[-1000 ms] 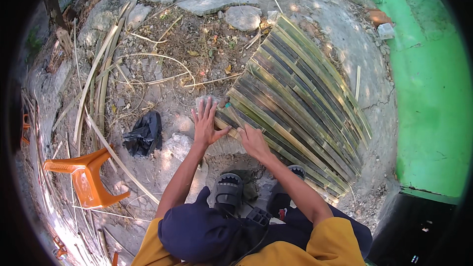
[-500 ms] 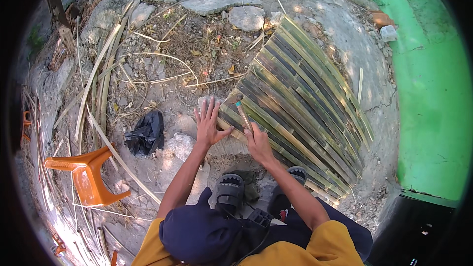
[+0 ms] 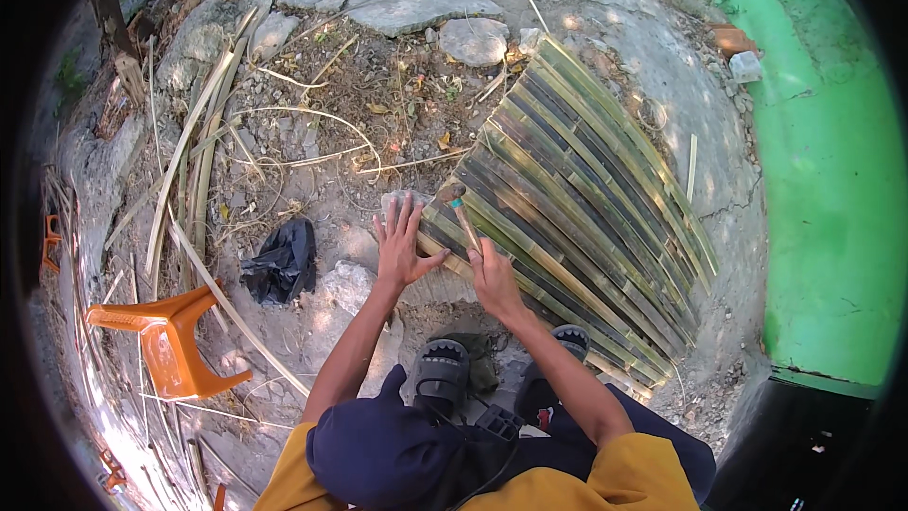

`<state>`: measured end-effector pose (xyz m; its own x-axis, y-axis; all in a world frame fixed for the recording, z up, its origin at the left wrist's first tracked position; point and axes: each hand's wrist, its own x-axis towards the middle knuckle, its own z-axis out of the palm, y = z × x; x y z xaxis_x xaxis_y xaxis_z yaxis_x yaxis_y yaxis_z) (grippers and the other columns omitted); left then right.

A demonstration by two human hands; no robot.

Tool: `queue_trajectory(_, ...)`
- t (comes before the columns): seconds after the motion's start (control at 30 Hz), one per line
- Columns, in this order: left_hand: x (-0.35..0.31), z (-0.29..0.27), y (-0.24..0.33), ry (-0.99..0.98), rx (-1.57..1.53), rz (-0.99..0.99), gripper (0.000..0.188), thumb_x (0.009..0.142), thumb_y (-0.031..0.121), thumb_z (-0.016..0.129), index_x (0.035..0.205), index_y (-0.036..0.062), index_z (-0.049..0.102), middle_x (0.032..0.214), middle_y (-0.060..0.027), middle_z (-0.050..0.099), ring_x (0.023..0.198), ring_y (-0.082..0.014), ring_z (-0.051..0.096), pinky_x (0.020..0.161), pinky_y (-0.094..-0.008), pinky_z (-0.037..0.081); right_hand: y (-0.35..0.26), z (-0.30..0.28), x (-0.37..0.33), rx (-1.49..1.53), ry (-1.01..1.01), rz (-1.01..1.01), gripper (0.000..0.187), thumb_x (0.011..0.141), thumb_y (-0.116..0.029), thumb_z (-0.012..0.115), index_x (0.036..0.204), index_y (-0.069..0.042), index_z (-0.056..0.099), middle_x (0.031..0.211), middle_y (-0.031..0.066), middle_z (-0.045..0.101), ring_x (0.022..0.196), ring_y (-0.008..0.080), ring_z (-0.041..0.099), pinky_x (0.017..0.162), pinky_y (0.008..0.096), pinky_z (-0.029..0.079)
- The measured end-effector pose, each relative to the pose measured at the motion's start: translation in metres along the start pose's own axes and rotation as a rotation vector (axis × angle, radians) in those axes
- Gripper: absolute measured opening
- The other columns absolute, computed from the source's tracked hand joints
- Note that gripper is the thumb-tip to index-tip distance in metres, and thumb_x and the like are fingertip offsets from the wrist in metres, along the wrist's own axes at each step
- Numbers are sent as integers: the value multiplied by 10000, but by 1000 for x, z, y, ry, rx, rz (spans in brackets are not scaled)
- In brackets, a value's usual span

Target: The person assembles a bamboo structure by hand, using a small hammer to tap bamboo strips into a frame and then using a green-handled tool to continue the assembly.

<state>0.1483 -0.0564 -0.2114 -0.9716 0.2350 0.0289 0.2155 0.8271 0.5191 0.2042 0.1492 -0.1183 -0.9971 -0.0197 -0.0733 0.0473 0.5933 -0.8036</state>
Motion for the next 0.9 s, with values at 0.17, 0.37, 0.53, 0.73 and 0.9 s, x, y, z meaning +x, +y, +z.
queue_trajectory(0.17, 0, 0, 5, -26, 8, 6, 1175, 744, 727, 752, 1647, 106, 328, 1755, -117, 218, 1633, -369, 110, 1259, -708, 49, 26, 7, 2, -65, -76, 3, 211, 1091, -203, 503, 1117, 7, 518, 830, 339, 642, 831, 548, 642, 687, 607, 453)
queue_trajectory(0.37, -2, 0, -2, -18, 11, 0, 1182, 736, 732, 755, 1646, 107, 332, 1757, -116, 215, 1636, -366, 104, 1257, -711, 44, -26, -17, 17, 62, 29, 56, 221, 1094, -215, 505, 1113, 4, 520, 798, 322, 639, 807, 545, 640, 680, 602, 455)
queue_trajectory(0.53, 1, 4, 2, -23, 8, 12, 1195, 734, 743, 752, 1649, 103, 325, 1758, -119, 212, 1633, -373, 113, 1251, -720, 48, 3, -2, 10, -66, 8, 7, 243, 1094, -225, 506, 1097, 16, 534, 806, 335, 646, 788, 557, 637, 664, 608, 454)
queue_trajectory(0.73, -3, 4, -1, -29, -4, -7, 1190, 711, 695, 787, 1644, 112, 333, 1760, -119, 212, 1633, -379, 111, 1259, -699, 51, 6, 6, 16, -91, -68, 53, 279, 1096, -253, 502, 1114, 24, 523, 823, 348, 649, 790, 557, 640, 662, 628, 444)
queue_trajectory(0.9, 1, 1, -1, -22, 15, 4, 1195, 737, 750, 742, 1654, 112, 317, 1763, -113, 201, 1634, -374, 110, 1253, -715, 51, -19, 0, 15, 2, 107, 34, 263, 1088, -247, 516, 1135, 12, 512, 807, 344, 648, 792, 552, 648, 667, 637, 443)
